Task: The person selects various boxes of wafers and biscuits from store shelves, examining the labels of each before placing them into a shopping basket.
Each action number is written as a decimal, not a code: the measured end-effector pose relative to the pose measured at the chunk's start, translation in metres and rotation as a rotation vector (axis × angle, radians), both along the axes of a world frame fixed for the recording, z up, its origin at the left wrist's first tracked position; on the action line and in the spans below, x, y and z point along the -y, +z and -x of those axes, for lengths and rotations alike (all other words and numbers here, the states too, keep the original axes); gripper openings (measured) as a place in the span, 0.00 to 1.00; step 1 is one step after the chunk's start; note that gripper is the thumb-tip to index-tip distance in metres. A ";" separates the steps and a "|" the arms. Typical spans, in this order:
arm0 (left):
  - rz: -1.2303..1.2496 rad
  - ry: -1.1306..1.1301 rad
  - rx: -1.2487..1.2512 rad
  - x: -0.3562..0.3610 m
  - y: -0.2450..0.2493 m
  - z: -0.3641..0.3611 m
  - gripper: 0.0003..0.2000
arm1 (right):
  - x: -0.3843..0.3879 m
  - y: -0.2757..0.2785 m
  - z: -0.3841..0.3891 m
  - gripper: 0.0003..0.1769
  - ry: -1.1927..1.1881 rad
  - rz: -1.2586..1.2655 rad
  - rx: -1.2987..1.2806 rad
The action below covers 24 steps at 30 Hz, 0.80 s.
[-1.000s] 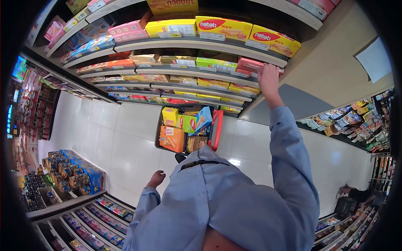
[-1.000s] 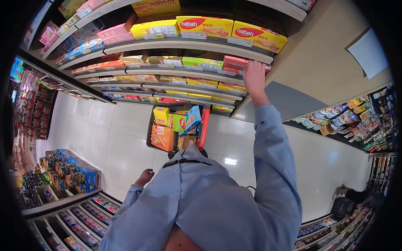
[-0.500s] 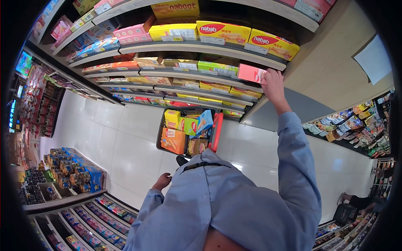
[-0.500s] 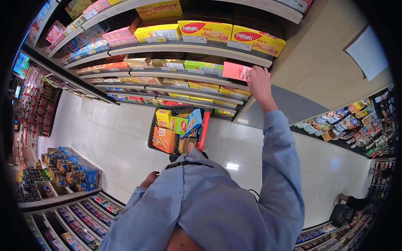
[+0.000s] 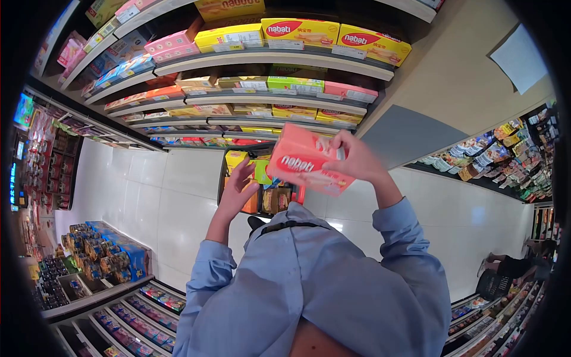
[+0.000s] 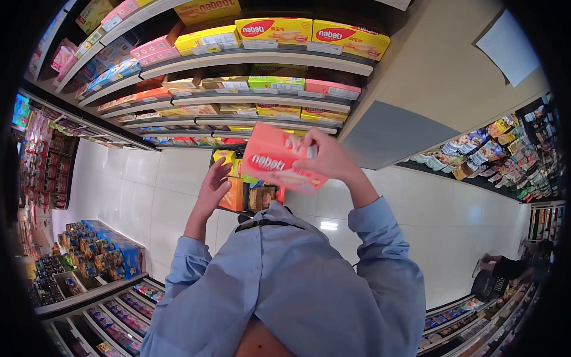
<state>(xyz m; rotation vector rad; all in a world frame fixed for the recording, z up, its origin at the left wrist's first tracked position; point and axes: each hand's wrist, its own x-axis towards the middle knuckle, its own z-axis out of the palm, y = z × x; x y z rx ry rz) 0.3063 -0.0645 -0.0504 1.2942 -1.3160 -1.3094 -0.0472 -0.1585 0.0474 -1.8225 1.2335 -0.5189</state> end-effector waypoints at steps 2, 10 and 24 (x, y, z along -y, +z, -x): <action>0.024 -0.122 -0.082 0.013 0.054 0.025 0.36 | -0.014 -0.012 -0.013 0.25 0.086 -0.099 0.257; -0.330 -0.059 -0.436 0.013 0.059 0.038 0.23 | -0.028 -0.035 0.000 0.19 -0.060 -0.498 0.724; -0.466 0.116 -0.647 -0.004 0.073 0.050 0.27 | -0.077 -0.037 -0.020 0.37 -0.447 -0.498 1.190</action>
